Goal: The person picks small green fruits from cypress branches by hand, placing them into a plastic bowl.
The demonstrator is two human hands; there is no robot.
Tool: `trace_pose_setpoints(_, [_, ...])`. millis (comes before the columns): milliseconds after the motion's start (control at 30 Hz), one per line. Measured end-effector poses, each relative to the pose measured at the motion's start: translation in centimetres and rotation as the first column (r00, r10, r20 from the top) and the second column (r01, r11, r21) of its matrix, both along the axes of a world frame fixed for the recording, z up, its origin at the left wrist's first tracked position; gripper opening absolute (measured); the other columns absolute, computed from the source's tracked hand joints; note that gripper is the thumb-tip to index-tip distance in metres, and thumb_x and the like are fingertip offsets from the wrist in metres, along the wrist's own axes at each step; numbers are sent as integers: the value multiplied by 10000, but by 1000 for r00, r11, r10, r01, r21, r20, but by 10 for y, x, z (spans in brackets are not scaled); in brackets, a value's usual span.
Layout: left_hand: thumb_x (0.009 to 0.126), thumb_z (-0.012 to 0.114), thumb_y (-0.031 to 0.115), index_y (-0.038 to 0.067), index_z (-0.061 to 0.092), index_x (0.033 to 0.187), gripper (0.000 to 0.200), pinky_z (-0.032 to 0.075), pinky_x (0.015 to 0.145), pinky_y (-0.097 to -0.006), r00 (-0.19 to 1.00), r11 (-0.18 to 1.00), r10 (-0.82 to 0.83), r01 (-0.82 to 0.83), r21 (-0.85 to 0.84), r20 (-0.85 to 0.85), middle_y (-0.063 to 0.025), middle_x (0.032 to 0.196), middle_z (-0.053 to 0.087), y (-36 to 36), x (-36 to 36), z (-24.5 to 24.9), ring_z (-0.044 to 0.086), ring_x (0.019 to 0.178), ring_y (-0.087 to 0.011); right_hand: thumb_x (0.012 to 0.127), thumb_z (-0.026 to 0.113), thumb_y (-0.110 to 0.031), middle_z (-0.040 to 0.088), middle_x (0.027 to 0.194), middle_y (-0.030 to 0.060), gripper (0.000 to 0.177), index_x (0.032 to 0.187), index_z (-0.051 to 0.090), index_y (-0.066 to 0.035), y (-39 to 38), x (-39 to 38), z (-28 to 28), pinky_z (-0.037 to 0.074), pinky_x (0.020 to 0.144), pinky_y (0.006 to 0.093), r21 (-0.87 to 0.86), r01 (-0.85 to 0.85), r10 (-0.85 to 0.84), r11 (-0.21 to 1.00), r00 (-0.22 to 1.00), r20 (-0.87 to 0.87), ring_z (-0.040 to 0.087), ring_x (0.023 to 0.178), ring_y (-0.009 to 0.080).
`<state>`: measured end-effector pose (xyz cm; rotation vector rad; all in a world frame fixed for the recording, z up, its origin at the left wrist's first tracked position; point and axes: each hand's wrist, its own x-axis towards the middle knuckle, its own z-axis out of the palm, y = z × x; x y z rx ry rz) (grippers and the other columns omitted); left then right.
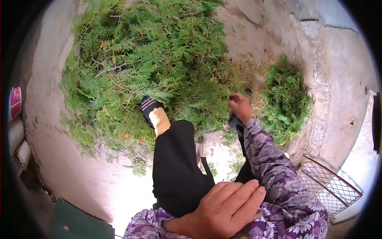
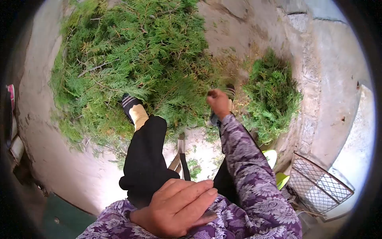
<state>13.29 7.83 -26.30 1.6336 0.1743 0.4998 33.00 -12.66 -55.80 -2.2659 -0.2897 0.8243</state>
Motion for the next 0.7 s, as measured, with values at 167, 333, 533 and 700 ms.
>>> trace_pose_setpoints(167, [688, 658, 132, -48, 594, 921, 301, 444, 585, -321, 997, 996, 79, -79, -38, 4, -168, 909, 591, 24, -11, 3, 565, 728, -265, 710, 665, -180, 581, 935, 137, 587, 1208, 416, 6, 1, -68, -29, 457, 636, 316, -253, 266, -336, 930, 896, -291, 562, 793, 175])
trace_pose_setpoints(333, [692, 638, 65, -45, 615, 857, 200, 442, 569, -305, 987, 986, 161, -161, -37, -12, -161, 857, 604, 45, -15, 1, 573, 690, -251, 775, 656, -199, 408, 1179, 76, 752, 1345, 187, -54, 67, -80, -20, 369, 792, 310, -302, 508, -568, 807, 528, -631, 396, 999, 130])
trace_pose_setpoints(533, [680, 626, 47, -36, 623, 835, 176, 450, 575, -300, 985, 983, 156, -162, -92, -70, -150, 839, 615, 65, -23, 3, 586, 688, -248, 749, 632, -225, 540, 1080, 175, 791, 1336, 173, 40, 5, -97, -230, 432, 779, 394, 42, 523, -431, 851, 743, -512, 529, 944, 225])
trace_pose_setpoints(700, [677, 624, 49, -35, 626, 834, 178, 451, 572, -300, 982, 980, 156, -168, -105, -110, -146, 837, 620, 79, -32, 3, 588, 685, -241, 853, 527, -90, 524, 662, 14, 219, 668, 534, 26, 37, -81, -147, 403, 613, 283, -70, 543, -545, 837, 812, -207, 448, 594, 112])
